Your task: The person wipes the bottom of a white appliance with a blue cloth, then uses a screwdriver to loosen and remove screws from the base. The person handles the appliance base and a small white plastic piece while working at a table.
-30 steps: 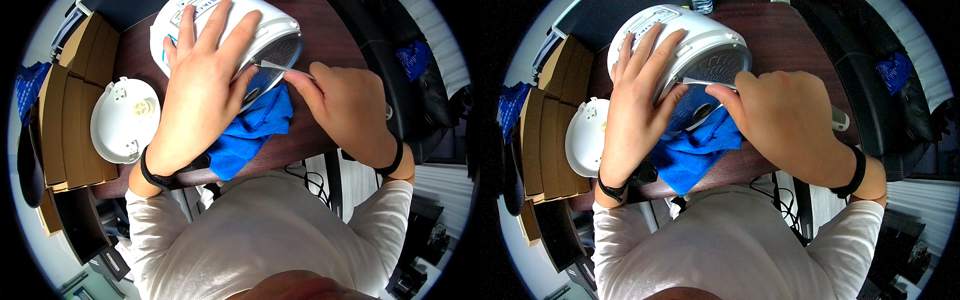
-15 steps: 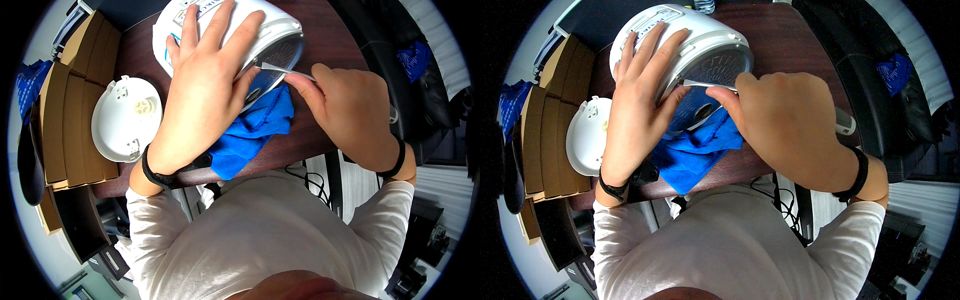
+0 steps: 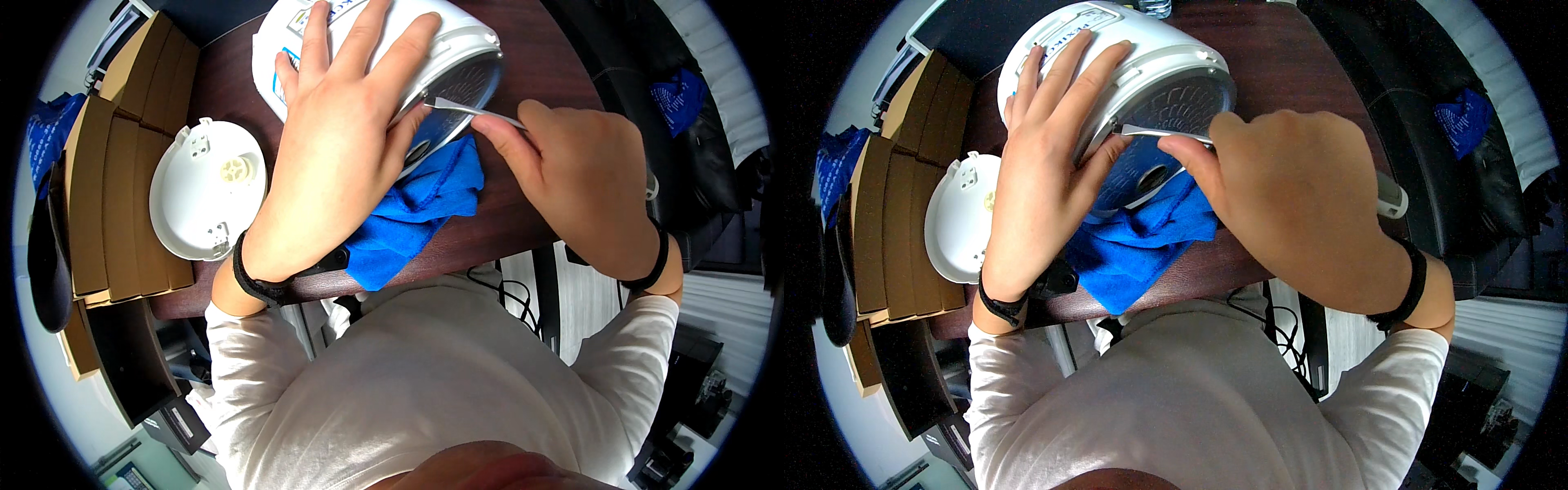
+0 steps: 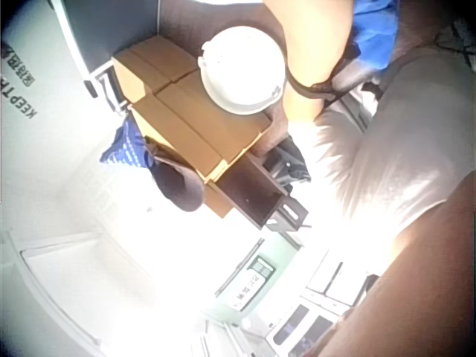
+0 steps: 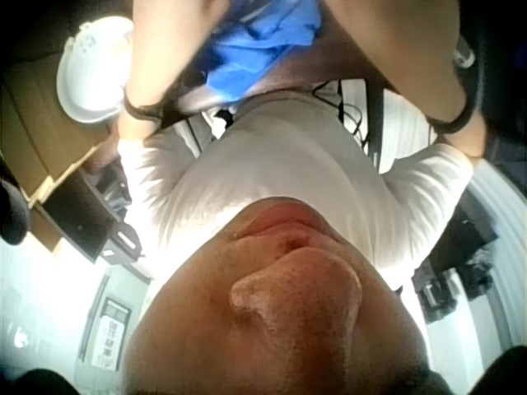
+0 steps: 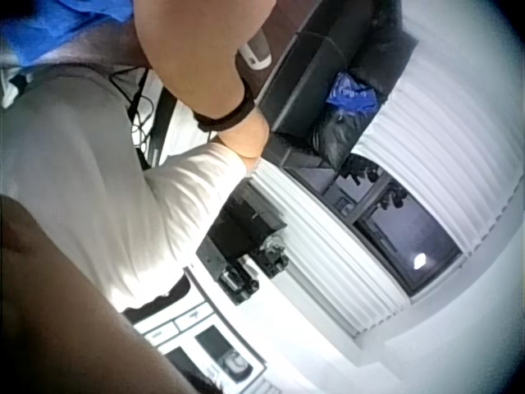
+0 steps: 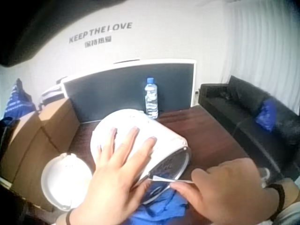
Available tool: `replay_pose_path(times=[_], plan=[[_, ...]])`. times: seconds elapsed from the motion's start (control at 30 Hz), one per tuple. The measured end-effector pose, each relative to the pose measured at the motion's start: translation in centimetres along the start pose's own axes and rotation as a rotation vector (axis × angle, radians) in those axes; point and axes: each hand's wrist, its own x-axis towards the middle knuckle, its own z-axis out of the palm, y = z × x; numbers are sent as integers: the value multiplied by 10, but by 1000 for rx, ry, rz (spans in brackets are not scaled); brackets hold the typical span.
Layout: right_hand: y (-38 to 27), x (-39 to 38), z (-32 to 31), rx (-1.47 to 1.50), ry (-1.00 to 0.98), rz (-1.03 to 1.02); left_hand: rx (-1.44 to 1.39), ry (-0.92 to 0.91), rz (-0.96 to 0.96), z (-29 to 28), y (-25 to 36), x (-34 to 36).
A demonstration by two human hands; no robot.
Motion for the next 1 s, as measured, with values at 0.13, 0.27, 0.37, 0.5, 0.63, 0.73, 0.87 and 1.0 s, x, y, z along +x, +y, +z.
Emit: replay_pose_path(times=[0.13, 0.27, 0.37, 0.5, 0.63, 0.73, 0.87, 1.0], plan=[[0, 1, 2, -2, 19, 3, -9, -14, 2, -6, 6, 1], [-2, 0, 3, -27, 23, 12, -32, -35, 14, -20, 23, 7], [-5, 0, 2, -80, 18, 20, -66, 8, 45, -19, 22, 7], [-3, 2, 4, 45, -4, -30, -2, 52, 8, 1, 2, -2], [1, -3, 18, 207, 1, -53, 12, 30, -15, -1, 12, 0], [6, -6, 26, 384, -79, -5, -20, 41, 2, -11, 20, 4], [11, -1, 30, 565, -185, 58, 28, 103, -19, 4, 13, 2], [11, 4, 32, 957, -444, 342, 52, 103, -20, 8, 8, 0]])
